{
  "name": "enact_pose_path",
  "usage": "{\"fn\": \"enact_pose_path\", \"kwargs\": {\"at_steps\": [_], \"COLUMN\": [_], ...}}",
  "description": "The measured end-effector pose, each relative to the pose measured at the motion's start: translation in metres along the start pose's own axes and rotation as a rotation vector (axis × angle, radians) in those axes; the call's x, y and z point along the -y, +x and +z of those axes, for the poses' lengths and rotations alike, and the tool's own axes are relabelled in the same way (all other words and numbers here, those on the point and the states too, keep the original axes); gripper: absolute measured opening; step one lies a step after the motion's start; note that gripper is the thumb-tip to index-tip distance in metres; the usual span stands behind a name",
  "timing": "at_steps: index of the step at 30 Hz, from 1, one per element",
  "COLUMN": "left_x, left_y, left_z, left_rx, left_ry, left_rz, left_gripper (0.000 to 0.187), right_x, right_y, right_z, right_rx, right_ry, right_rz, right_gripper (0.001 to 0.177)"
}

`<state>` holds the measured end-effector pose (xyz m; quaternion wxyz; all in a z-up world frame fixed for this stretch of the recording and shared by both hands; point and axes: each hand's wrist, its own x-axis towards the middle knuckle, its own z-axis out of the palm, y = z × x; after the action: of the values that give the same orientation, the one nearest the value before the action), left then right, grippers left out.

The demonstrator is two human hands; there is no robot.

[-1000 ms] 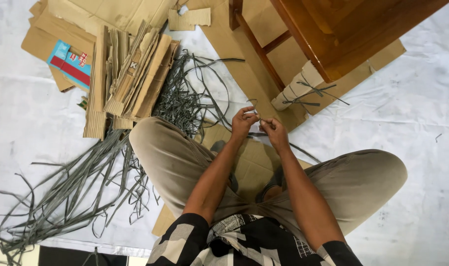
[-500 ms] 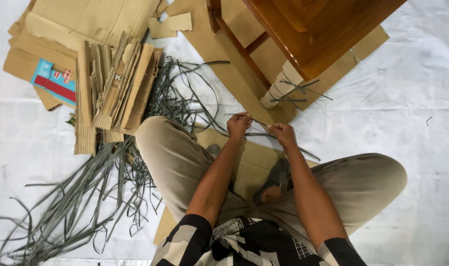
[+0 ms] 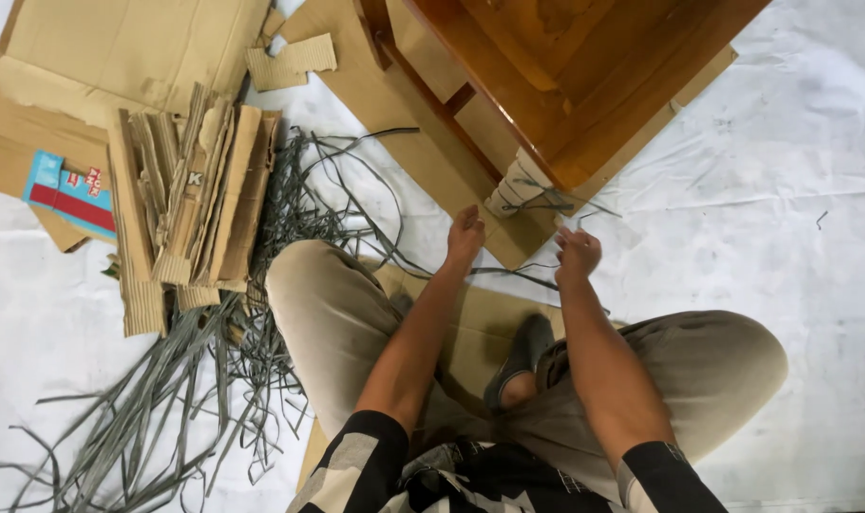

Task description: Wrapping the legs of a wooden chair with cardboard and securing them with plastic straps.

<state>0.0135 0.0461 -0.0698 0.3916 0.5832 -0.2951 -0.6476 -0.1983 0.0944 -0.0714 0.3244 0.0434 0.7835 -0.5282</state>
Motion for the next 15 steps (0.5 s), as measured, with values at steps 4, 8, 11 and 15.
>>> {"fn": "enact_pose_path", "kwargs": {"at_steps": [4,8,11,15], "left_x": [-0.029,-0.012,-0.021,0.016], "left_y": [-0.005,0.019,0.014,0.052], "left_z": [0.014,0.025,0.031,0.019], "left_rx": [0.150,0.206,0.224,0.230], "left_ry": [-0.045,-0.089,-0.159,0.049], "left_rz": [-0.042,-0.056,0.005,0.131], "left_gripper": [0.068,0.074,0.077,0.063], "right_x": [-0.038,0.019,-0.031,-0.021], "right_y": [0.032,-0.030,0.040,0.055], "right_z": [0.037,0.062,0.072,0.067], "right_rx": [0.091,0.231,0.402,0.634], "right_ry": [-0.266,-0.414,-0.436,-1.776], "right_rz": [-0.156,-0.073,0.014,-1.264], "right_gripper": [0.035,0.054,0.044,0.017]}}
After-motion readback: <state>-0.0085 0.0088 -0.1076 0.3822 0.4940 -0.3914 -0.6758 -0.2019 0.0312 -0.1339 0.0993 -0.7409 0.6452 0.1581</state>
